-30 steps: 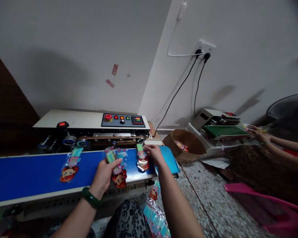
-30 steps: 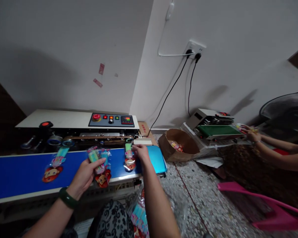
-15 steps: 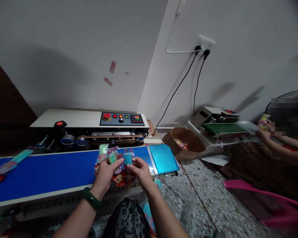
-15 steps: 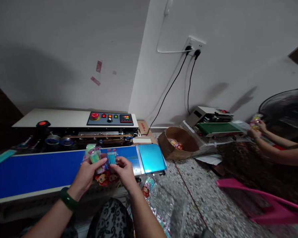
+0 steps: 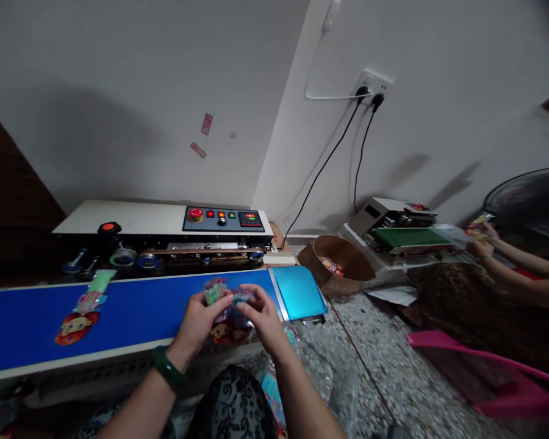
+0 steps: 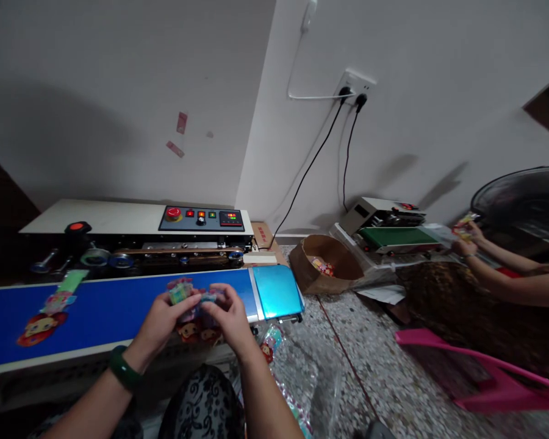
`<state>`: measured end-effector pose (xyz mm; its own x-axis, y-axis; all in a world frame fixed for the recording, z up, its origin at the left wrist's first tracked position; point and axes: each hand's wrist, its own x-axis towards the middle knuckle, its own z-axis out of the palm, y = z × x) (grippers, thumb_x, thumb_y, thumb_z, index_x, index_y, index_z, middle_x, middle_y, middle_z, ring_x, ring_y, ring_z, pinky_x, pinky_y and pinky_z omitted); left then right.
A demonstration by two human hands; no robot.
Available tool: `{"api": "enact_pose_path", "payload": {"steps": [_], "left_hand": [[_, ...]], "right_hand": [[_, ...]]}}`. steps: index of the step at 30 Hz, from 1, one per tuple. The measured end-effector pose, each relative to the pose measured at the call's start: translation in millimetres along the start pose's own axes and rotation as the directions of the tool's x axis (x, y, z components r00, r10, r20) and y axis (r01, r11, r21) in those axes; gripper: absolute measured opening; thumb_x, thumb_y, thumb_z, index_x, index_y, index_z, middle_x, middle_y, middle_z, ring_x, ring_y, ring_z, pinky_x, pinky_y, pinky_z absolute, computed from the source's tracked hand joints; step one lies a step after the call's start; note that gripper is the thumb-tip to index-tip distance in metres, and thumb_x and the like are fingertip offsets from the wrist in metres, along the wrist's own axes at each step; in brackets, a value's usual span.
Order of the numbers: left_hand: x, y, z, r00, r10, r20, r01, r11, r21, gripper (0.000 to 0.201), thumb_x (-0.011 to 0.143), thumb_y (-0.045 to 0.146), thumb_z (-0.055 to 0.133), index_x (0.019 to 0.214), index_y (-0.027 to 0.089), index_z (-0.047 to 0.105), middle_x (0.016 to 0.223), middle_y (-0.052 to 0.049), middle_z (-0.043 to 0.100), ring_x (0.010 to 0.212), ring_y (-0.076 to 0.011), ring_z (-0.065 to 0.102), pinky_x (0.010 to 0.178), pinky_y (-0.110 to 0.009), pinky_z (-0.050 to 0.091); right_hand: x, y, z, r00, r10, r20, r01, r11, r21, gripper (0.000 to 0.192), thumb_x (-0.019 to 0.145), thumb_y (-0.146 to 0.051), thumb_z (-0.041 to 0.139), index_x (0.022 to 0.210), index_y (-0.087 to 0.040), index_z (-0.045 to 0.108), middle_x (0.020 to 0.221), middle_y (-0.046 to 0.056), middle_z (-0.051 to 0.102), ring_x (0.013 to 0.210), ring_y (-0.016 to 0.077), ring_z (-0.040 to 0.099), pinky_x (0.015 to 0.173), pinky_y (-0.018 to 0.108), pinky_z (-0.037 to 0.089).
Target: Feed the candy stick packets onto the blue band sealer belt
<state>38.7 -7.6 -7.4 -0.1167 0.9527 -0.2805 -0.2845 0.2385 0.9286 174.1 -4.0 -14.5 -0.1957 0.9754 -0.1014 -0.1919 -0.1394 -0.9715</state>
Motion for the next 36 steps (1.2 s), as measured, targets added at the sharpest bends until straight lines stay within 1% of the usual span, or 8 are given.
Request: {"api": "enact_pose_path", "payload": {"steps": [3, 9, 14, 18, 22, 24, 27, 36], "left_hand": [[1.9, 1.6, -1.1, 0.999, -0.029, -0.033, 0.026, 0.995, -0.092, 0.032, 0.052, 0.029, 0.075, 0.078, 0.012, 0.068, 0.076, -0.006, 0.069, 0.069, -0.0198, 0.062, 0.067, -0.03, 0.048], [4.7, 3.3, -6.9, 0.995, -0.062, -0.077, 0.054, 0.994, -0.097, 0.037, 0.054, 0.028, 0.074, 0.086, 0.013, 0.066, 0.075, -0.004, 0.067, 0.063, -0.0131, 0.059, 0.057, -0.021, 0.045], [3.3, 2.0, -7.9, 0.997, -0.07, -0.016, 0.066, 0.982, -0.176, 0.039, 0.055, 0.026, 0.073, 0.089, 0.013, 0.06, 0.072, -0.002, 0.065, 0.06, -0.014, 0.06, 0.055, -0.023, 0.045], [3.1, 3.2, -6.9, 0.998, -0.06, -0.003, 0.058, 0.968, -0.245, 0.04, 0.054, 0.024, 0.074, 0.09, 0.014, 0.058, 0.072, -0.002, 0.065, 0.059, -0.0142, 0.061, 0.057, -0.026, 0.048], [4.8, 4.4, -5.8, 0.996, -0.067, -0.055, 0.052, 0.972, -0.23, 0.039, 0.052, 0.024, 0.075, 0.087, 0.012, 0.061, 0.071, -0.003, 0.065, 0.058, -0.015, 0.06, 0.055, -0.027, 0.048], [5.6, 3.2, -4.8, 0.997, -0.073, -0.041, 0.061, 0.971, -0.231, 0.037, 0.052, 0.024, 0.074, 0.085, 0.012, 0.062, 0.074, -0.004, 0.067, 0.06, -0.016, 0.061, 0.056, -0.027, 0.048], [5.6, -0.2, -3.2, 0.998, -0.059, -0.007, 0.056, 0.978, -0.201, 0.031, 0.054, 0.025, 0.074, 0.08, 0.012, 0.065, 0.074, -0.005, 0.068, 0.064, -0.0171, 0.061, 0.061, -0.027, 0.047], [3.2, -1.5, -0.8, 0.997, 0.024, 0.073, -0.012, 0.986, -0.165, 0.036, 0.066, 0.033, 0.065, 0.097, 0.014, 0.064, 0.092, -0.008, 0.067, 0.087, -0.0211, 0.06, 0.079, -0.031, 0.043]], "right_hand": [[-3.8, 13.3, -8.9, 0.989, 0.128, 0.077, -0.131, 0.991, 0.039, 0.031, 0.056, -0.03, 0.072, 0.083, -0.02, 0.059, 0.081, 0.001, 0.065, 0.076, 0.0172, 0.061, 0.07, 0.03, 0.047], [24.4, 15.1, -58.3, 0.923, 0.128, -0.364, -0.099, 0.99, 0.097, 0.034, 0.054, -0.031, 0.07, 0.079, -0.02, 0.049, 0.058, -0.004, 0.06, 0.052, 0.0139, 0.058, 0.053, 0.025, 0.046], [64.0, -2.7, -84.1, 0.921, 0.199, -0.334, -0.222, 0.975, -0.031, 0.02, 0.051, -0.022, 0.067, 0.057, -0.017, 0.049, 0.042, -0.004, 0.052, 0.038, 0.0099, 0.048, 0.042, 0.022, 0.04], [79.1, -8.5, -75.0, 0.935, 0.205, -0.289, -0.239, 0.967, -0.087, 0.017, 0.05, -0.019, 0.07, 0.057, -0.014, 0.055, 0.043, -0.001, 0.054, 0.037, 0.0104, 0.047, 0.039, 0.023, 0.038], [61.3, -6.7, -45.4, 0.95, 0.064, -0.307, -0.102, 0.989, -0.109, 0.023, 0.06, -0.032, 0.067, 0.074, -0.016, 0.058, 0.061, 0.0, 0.061, 0.052, 0.0117, 0.056, 0.048, 0.022, 0.043], [42.6, -2.9, -25.1, 0.993, 0.053, -0.102, -0.06, 0.996, -0.069, 0.029, 0.06, -0.033, 0.067, 0.084, -0.018, 0.059, 0.077, 0.003, 0.065, 0.067, 0.0151, 0.061, 0.057, 0.025, 0.048], [18.7, 6.5, 1.2, 0.983, 0.083, 0.162, -0.087, 0.996, 0.016, 0.036, 0.056, -0.028, 0.072, 0.089, -0.02, 0.061, 0.086, 0.002, 0.066, 0.078, 0.0169, 0.061, 0.07, 0.03, 0.048], [12.1, 21.5, 3.7, 0.992, 0.069, -0.109, -0.053, 0.989, 0.139, 0.019, 0.063, -0.031, 0.067, 0.078, -0.019, 0.065, 0.077, -0.001, 0.066, 0.068, 0.0122, 0.058, 0.065, 0.024, 0.045]]}}
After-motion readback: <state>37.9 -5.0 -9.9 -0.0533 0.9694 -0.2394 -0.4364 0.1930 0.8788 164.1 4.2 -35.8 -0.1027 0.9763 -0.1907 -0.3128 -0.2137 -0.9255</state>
